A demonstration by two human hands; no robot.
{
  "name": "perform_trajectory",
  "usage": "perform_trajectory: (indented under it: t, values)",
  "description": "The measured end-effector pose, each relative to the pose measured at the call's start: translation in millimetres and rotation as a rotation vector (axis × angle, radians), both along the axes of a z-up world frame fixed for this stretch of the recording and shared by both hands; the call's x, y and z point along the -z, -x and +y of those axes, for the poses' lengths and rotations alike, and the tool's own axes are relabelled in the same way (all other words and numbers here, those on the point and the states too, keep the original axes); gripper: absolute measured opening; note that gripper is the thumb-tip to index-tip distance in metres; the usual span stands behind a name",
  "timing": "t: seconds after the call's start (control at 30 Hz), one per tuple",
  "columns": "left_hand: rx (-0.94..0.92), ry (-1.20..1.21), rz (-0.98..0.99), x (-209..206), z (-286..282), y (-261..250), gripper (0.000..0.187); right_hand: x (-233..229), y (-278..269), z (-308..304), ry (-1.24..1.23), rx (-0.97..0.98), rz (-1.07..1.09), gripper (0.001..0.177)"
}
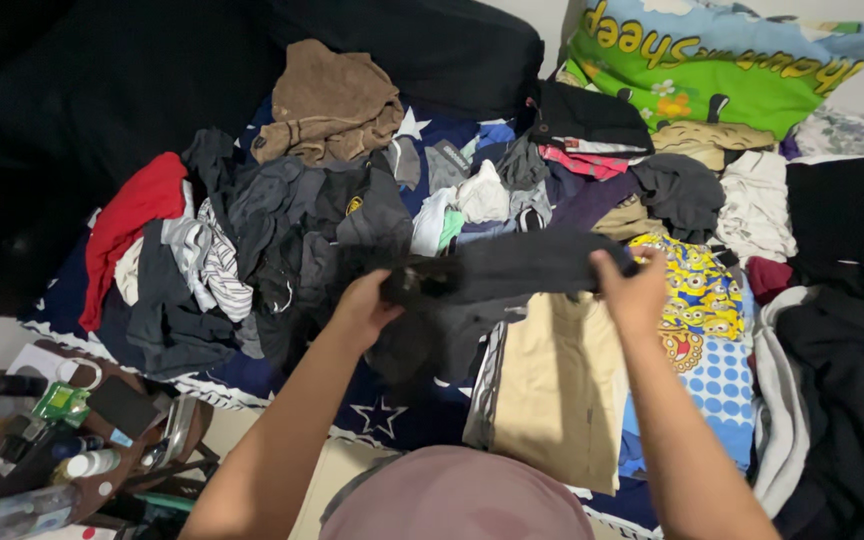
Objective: The person folds shirts and items of clothing on a bed by laying them flat, folding the sleeves and sides, and stacking them one at a time.
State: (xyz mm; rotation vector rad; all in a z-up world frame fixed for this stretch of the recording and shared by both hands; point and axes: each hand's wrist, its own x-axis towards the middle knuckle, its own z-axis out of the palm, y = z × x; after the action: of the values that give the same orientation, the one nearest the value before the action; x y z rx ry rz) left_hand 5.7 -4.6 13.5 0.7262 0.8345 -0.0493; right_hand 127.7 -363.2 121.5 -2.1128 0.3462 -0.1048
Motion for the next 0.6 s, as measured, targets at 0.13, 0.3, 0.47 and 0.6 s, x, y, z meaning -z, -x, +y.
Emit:
perform_trajectory:
  t: [0.13,0.3,0.47,0.6]
  values:
    - [0.241,-0.525,-0.215,-47.1,-40.1,-13.7,0.025,-1.3,53.8,42.4,0.454,-0.477,-0.648,0.044]
    - [0.287,-1.662,-0.773,-112.1,-116.7,29.3,0.047,19.5,100.7,89.6,-0.363,-0.947,0.167,0.011]
    - [0.461,-1.779,-0.696,-170.7,-124.9,50.7,0.032,76.8,68.7,61.1,-1.245,-0.841,0.657,0.012]
    - [0.437,-1.812,-0.870,-183.8,-127.0,52.1,0.022,90.1,57.9,56.5,-1.124,-0.876,0.753,0.020]
